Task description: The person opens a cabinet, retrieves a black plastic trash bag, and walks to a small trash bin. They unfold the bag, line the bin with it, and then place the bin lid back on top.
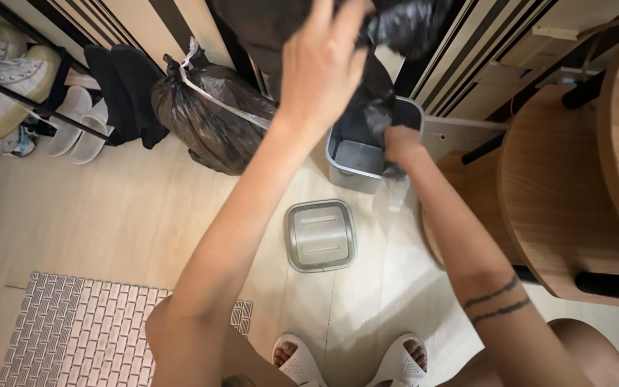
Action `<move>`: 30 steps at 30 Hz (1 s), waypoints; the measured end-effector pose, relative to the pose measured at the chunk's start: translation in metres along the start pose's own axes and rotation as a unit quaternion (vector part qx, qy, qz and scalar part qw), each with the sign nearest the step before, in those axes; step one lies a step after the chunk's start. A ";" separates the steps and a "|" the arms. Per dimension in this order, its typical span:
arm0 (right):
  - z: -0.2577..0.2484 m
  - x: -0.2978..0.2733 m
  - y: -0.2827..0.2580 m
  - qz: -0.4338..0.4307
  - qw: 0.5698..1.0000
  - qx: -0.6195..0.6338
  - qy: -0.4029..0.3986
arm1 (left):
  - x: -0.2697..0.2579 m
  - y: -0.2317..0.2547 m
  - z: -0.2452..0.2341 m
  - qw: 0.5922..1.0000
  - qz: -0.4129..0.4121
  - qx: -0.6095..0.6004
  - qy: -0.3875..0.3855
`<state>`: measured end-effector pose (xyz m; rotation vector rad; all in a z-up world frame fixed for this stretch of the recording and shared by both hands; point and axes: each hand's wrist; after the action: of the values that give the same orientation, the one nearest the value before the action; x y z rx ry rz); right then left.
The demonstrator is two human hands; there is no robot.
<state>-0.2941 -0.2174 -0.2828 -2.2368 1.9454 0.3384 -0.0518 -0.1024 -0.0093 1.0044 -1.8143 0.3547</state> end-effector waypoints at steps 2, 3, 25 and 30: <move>-0.008 -0.019 0.000 0.032 0.997 -0.022 -0.064 | -0.005 0.005 0.006 0.999 -0.009 -0.035 -0.016; -0.023 -0.040 0.000 0.006 0.996 0.084 0.040 | -0.008 0.007 0.011 0.999 0.009 -0.037 -0.025; 0.196 -0.118 0.014 0.213 0.766 0.604 0.054 | -0.041 0.025 0.069 0.977 0.166 -0.049 -0.126; 0.224 -0.107 -0.002 0.255 0.731 0.631 0.047 | -0.031 0.028 0.060 0.984 0.117 -0.111 -0.079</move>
<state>-0.3207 -0.0561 -0.4691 -0.8240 1.8165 -0.8395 -0.1057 -0.1083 -0.0581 0.6814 -2.0707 0.2121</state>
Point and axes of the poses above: each hand's wrist, its own x-axis towards the middle knuckle, its own z-axis out of the palm, y = z × x, and after that the axes turned 13 degrees about z, right-handed
